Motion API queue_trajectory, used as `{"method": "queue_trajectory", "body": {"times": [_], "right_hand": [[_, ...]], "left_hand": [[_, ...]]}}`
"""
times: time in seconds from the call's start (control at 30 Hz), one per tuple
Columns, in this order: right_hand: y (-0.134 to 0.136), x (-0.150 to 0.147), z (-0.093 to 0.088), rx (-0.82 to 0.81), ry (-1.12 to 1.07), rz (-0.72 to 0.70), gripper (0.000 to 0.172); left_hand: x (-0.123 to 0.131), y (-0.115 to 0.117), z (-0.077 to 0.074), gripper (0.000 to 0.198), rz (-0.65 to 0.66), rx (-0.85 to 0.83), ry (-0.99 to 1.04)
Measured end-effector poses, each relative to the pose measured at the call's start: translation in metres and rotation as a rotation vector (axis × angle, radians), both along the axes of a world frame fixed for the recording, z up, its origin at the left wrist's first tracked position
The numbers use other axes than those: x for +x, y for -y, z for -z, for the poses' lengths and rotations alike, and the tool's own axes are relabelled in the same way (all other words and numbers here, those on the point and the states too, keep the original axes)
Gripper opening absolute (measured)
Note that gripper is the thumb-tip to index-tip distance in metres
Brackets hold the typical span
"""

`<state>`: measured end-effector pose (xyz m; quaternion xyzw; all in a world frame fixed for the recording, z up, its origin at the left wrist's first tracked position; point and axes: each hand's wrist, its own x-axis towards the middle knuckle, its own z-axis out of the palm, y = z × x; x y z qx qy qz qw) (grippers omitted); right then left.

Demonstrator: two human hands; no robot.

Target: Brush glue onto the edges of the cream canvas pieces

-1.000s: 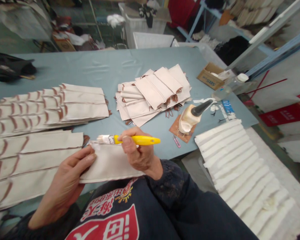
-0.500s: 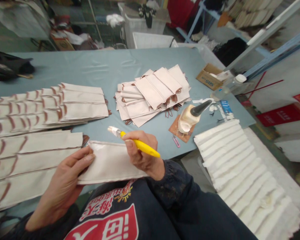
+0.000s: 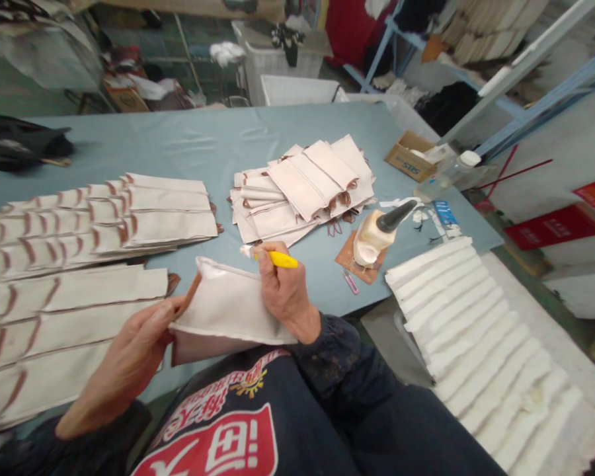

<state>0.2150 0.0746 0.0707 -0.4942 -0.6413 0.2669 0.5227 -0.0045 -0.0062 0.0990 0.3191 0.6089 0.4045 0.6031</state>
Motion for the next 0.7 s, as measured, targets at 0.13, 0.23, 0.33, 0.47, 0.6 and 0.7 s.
{"method": "queue_trajectory", "body": {"times": [0.13,0.23,0.33,0.47,0.6,0.7], "right_hand": [[-0.01,0.013,-0.003,0.005,0.065,0.107,0.03],[-0.013,0.013,0.006,-0.013,0.085,0.111,0.032],[-0.012,0.009,0.014,-0.073,0.056,0.087,0.033],[0.001,0.007,-0.005,-0.073,-0.164,0.13,0.033],[0.029,0.0,-0.046,-0.17,-0.455,0.046,0.036],[0.048,-0.012,-0.064,-0.278,-0.547,-0.016,0.036]], "left_hand": [[-0.01,0.003,0.012,0.036,0.273,0.148,-0.153],[-0.003,0.0,0.002,0.025,0.437,0.288,-0.244],[0.005,-0.003,-0.011,0.026,0.53,0.434,-0.297],[0.004,0.001,-0.012,0.025,0.523,0.559,-0.402],[-0.003,0.004,-0.005,0.021,0.48,0.668,-0.506],[-0.003,0.002,-0.003,0.02,0.479,0.733,-0.537]]}}
